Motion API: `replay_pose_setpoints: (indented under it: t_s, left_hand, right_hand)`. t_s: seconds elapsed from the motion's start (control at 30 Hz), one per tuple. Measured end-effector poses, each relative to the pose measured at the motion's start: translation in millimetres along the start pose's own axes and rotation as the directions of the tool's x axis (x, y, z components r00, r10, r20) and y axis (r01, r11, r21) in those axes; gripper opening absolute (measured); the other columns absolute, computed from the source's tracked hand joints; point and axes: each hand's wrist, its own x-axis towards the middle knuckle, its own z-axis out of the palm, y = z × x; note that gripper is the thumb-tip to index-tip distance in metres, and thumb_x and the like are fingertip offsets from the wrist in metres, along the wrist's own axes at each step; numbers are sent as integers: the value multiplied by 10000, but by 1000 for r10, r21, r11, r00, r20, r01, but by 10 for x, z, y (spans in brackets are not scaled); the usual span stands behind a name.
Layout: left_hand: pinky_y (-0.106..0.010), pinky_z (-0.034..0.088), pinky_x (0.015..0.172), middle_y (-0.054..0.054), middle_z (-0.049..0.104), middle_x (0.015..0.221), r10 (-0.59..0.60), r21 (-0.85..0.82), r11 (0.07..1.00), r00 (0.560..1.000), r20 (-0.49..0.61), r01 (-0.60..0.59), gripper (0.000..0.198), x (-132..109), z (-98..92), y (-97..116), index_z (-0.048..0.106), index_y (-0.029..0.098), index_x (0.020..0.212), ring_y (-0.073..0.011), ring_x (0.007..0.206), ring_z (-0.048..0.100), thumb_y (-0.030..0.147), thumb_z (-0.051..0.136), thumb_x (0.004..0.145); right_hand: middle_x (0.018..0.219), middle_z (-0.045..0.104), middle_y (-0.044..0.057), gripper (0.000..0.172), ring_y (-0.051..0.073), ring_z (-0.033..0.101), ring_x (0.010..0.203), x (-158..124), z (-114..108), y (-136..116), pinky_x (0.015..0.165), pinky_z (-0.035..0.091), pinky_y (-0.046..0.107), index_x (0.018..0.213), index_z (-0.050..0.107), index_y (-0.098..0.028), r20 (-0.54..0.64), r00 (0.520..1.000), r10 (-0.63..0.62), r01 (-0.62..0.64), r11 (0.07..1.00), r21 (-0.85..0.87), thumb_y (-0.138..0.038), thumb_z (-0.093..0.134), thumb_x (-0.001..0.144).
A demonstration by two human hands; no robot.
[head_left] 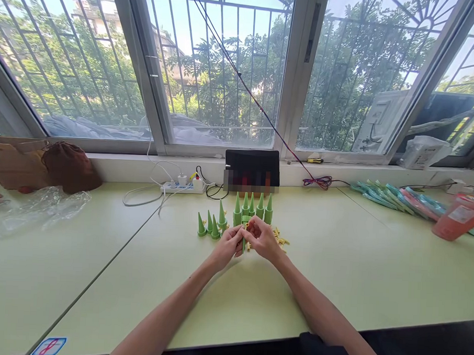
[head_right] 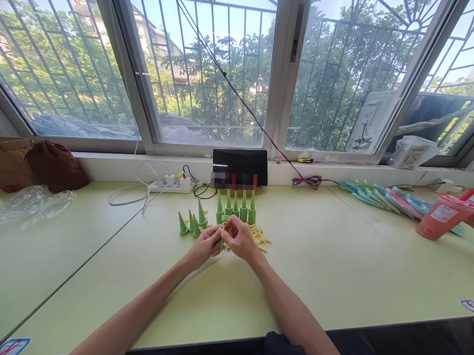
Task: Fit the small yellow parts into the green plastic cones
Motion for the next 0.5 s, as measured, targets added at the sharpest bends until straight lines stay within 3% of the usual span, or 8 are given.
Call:
replay_pose_setpoints:
  t_s: [0.5]
  left_hand:
    - [-166,155,386,108,258,470,-21,-21,1000,999,29,21,420,-16,-15,26,421,187,718,-26,397,147,547,622,804]
  right_hand:
    - [632,491,-40,208,106,449,524,0,-12,-5,486,363,228,759,429,-217,19,999,-30,29,999,32,-364,554,835]
